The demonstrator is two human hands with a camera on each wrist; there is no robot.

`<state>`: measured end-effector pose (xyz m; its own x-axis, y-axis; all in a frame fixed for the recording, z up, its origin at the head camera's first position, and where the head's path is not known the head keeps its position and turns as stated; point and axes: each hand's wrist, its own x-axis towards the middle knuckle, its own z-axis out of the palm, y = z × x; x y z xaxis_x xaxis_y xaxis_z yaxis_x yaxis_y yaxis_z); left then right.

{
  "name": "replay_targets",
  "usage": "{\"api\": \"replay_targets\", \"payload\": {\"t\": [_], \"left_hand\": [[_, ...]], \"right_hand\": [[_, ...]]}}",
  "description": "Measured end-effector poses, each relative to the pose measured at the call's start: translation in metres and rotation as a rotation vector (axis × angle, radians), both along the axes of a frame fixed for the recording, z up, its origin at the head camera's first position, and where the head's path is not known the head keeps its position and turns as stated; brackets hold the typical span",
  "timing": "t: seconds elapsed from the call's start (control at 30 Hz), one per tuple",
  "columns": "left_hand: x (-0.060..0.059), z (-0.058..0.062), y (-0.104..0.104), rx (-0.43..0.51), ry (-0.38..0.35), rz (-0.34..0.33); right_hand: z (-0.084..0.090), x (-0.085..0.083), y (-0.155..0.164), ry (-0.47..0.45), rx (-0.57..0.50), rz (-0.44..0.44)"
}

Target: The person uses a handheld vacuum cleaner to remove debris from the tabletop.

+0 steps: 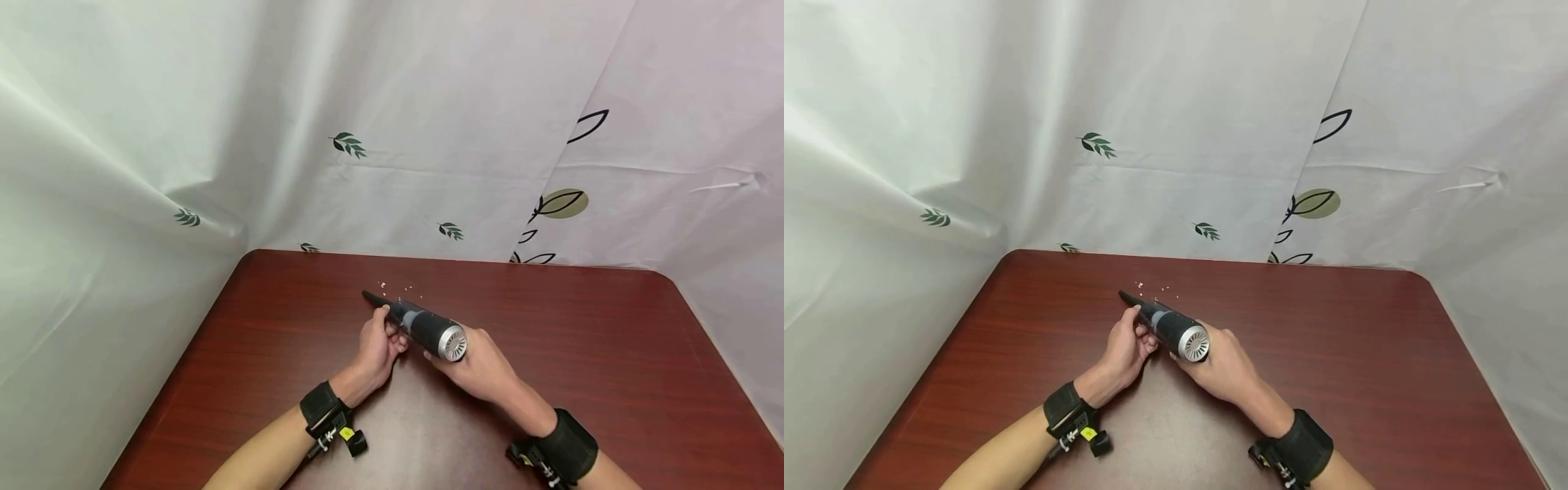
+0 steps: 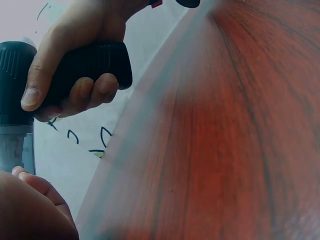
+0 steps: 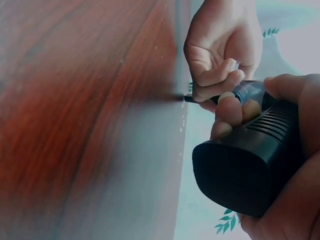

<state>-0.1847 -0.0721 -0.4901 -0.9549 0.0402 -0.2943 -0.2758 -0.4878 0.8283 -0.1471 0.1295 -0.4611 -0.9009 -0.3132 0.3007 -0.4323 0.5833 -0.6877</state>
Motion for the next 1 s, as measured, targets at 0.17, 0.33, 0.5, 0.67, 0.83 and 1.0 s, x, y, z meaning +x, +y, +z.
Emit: {"api": "replay_targets", "payload": {"t": [0.17,0.33,0.5,0.67,0.83,1.0], "left_hand": [[-0.001,0.0,0.001,0.01,0.012,-0.021],[-0.004,-0.003,0.002,0.019,0.025,-0.045],[-0.005,-0.003,0.004,0.027,0.028,-0.051],[-0.007,-0.004,0.004,0.033,0.029,-0.061],[-0.01,-0.005,0.004,0.038,0.024,-0.068],[-0.014,-0.005,0.004,0.035,0.012,-0.074]], "right_hand": [[0.002,-0.001,0.001,-0.009,-0.006,-0.021],[0.004,-0.001,0.004,0.004,0.003,-0.032],[0.005,-0.002,0.006,0.019,0.011,-0.029],[0.004,-0.003,0.007,0.032,0.014,-0.026],[0.003,-0.004,0.008,0.028,0.011,-0.017],[0.001,-0.005,0.008,0.033,0.015,-0.013]]}}
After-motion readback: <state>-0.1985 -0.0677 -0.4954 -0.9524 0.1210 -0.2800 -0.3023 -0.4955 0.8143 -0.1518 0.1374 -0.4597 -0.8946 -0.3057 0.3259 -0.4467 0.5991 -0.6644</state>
